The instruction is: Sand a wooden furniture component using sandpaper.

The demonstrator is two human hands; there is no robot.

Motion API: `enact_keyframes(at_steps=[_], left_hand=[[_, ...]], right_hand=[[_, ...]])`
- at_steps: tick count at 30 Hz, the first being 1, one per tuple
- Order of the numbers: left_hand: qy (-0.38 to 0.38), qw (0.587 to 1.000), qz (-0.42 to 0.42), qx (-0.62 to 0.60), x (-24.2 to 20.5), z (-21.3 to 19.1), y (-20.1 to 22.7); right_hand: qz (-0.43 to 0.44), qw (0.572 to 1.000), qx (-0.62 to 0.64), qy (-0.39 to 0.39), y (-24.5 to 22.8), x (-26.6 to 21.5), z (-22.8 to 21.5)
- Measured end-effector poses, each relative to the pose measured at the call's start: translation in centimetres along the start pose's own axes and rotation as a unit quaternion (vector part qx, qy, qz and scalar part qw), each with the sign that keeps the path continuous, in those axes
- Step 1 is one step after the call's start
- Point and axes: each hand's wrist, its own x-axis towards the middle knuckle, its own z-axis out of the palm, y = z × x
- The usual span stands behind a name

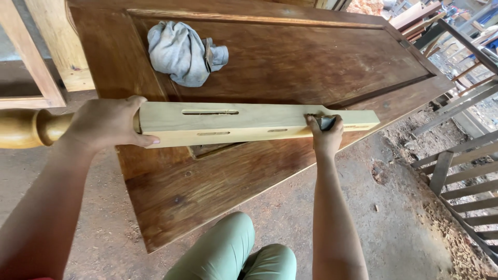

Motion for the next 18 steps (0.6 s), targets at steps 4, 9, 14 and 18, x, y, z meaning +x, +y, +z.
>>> enact_keyframes(at_steps=[4,9,14,18], left_hand=[[0.041,0.998,0.008,0.047,-1.8,-1.6,1.5],[0.114,0.989,0.024,0.09,-4.7,-1.9,3.1],[0.303,0.949,0.07,0.043,-6.5,0.5,3.5],[0.371,0.923,0.076,0.064,-7.8,1.5,4.8]], right_hand=[[-0.002,1.0,0.021,0.021,0.4,-0.6,-0.3],[0.022,0.998,-0.04,0.051,-0.7,-1.1,-3.2],[-0.059,0.996,0.0,0.074,-3.1,-1.5,-5.3],[-0.094,0.985,-0.143,0.013,-4.0,-1.0,-5.2]])
